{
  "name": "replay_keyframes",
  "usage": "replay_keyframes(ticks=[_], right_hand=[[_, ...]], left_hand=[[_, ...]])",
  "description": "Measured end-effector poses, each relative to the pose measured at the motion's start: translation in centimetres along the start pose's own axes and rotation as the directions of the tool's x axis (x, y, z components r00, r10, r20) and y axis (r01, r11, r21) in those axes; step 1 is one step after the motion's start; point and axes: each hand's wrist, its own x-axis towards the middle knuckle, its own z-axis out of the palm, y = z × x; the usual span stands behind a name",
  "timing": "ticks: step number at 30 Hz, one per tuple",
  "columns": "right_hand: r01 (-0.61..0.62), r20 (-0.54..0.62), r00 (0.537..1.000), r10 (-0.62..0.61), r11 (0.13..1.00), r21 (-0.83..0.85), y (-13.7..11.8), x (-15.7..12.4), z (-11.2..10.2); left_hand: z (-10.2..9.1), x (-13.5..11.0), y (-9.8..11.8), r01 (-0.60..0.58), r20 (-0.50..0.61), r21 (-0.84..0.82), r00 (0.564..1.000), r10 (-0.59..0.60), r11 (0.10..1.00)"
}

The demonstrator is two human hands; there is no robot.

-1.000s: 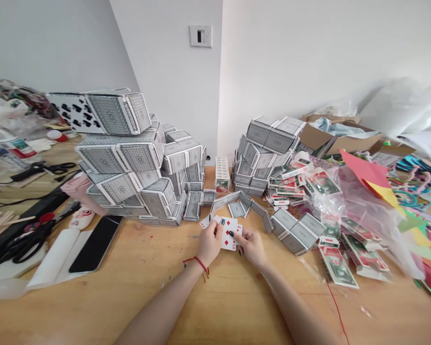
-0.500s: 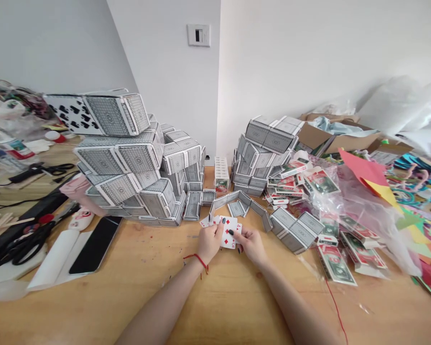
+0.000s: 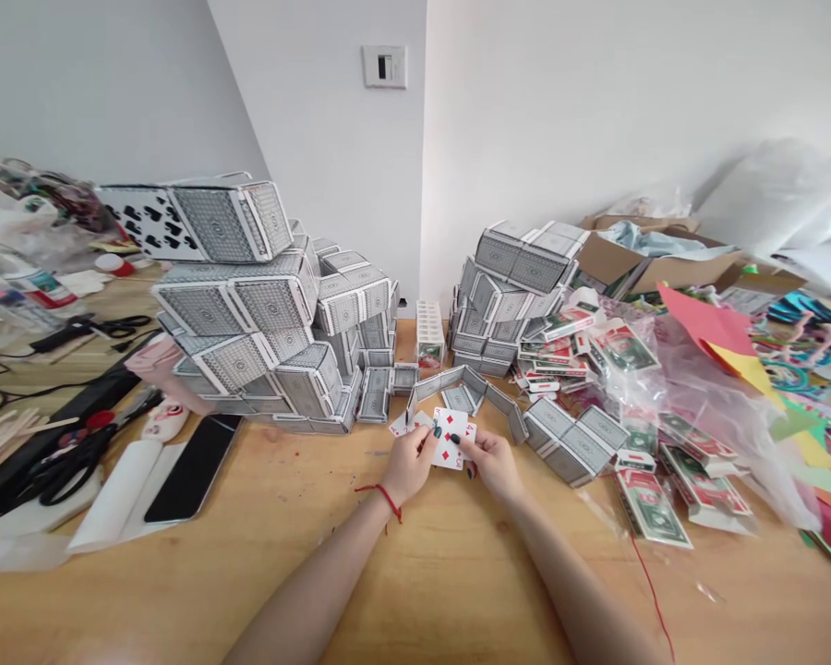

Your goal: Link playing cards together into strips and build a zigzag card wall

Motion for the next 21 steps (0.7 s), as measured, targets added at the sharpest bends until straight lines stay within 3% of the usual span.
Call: replay_keyframes(ticks=[8,15,21], right_hand=[[0.007,0.051,0.999,-0.005,0.999,-0.032,0.2,0.2,-0.5],[0.023,0.210,0.978,0.002,0.993,-0.118,-0.1,0.2,-1.2],[0.072,0.168,0.985,-0.036,0.975,-0.212,-0.5,0.2,-1.8]], left_hand=[[-0.1,0.2,0.0,-0.044,-0.027,-0.058,0.999,0.042,0.997],[0.0,0.0,-0.7,-0.005,-0.150,-0.026,0.989,0.001,1.000],[0.0,0.2,-0.9,0.038,-0.118,-0.080,0.992,-0.048,0.996]])
